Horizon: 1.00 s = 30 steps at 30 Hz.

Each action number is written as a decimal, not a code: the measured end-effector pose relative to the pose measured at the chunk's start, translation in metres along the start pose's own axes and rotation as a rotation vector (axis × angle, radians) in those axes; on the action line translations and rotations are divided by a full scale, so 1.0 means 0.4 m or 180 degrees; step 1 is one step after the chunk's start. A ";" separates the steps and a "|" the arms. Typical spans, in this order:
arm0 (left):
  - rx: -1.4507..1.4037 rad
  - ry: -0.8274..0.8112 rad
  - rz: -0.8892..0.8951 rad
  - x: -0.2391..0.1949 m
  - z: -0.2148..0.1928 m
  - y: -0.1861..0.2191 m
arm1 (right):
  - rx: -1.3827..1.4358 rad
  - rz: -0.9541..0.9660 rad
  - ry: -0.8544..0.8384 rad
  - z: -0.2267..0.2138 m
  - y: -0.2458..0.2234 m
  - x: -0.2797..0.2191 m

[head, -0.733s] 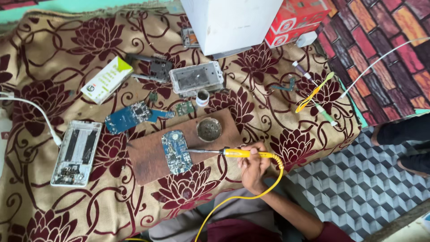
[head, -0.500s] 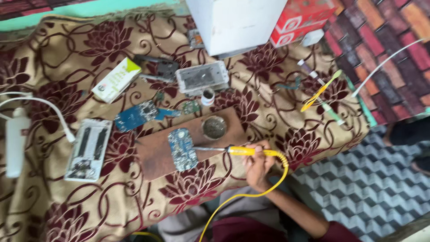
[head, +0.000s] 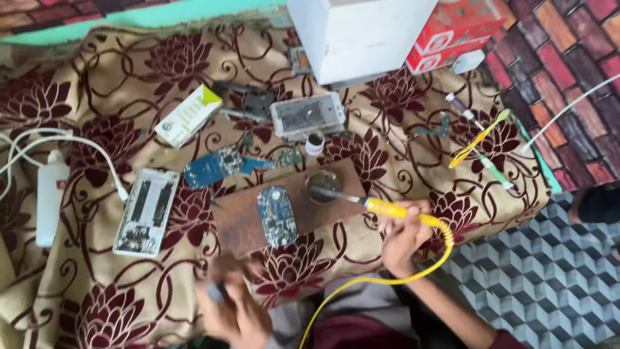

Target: The person uses a soldering iron and a screwdriver to work on a small circuit board placed on a wooden board. They repeatedly apply the soldering iron to specific points on the board while holding the screwdriver in the other hand.

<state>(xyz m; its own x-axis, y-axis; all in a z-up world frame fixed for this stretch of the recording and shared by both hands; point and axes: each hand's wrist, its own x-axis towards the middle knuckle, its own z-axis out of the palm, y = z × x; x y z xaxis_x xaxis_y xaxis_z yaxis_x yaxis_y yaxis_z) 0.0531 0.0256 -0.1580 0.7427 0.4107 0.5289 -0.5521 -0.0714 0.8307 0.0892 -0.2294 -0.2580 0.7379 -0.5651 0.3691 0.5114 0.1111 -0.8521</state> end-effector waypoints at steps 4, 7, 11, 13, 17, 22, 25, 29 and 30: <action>0.0287 -0.0237 0.0021 0.022 -0.037 -0.111 | -0.0258 -0.0212 -0.0193 -0.007 -0.023 0.037; 0.0538 -0.0344 -0.0288 0.034 -0.041 -0.152 | -0.0677 -0.0471 -0.0410 -0.004 -0.022 0.067; 0.0609 -0.0499 -0.0065 0.028 -0.041 -0.191 | -0.0783 -0.0417 -0.0679 0.000 -0.023 0.050; 0.0510 -0.0439 -0.0126 0.028 -0.047 -0.196 | -0.0797 -0.0263 -0.0871 0.002 -0.039 0.050; 0.0416 -0.0509 -0.0053 0.016 -0.048 -0.202 | -0.1110 -0.0298 -0.0881 0.013 -0.061 0.056; 0.0140 -0.0454 -0.0117 0.014 -0.049 -0.196 | -0.1551 -0.0575 -0.1127 0.027 -0.108 0.066; 0.0235 -0.0454 -0.0087 0.018 -0.051 -0.193 | -0.1998 -0.0731 -0.1283 0.036 -0.139 0.067; 0.0180 -0.0438 -0.0234 0.019 -0.049 -0.188 | -0.2049 -0.0779 -0.1201 0.054 -0.158 0.077; 0.0165 -0.0417 -0.0238 0.020 -0.048 -0.188 | -0.2008 -0.0728 -0.1243 0.058 -0.160 0.076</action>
<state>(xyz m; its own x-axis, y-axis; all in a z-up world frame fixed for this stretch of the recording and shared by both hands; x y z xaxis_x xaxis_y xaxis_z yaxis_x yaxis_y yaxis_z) 0.0933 0.0517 -0.2194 0.8258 0.2949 0.4807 -0.4757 -0.0935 0.8746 0.0889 -0.2348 -0.1836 0.8058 -0.1759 0.5654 0.4085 -0.5261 -0.7458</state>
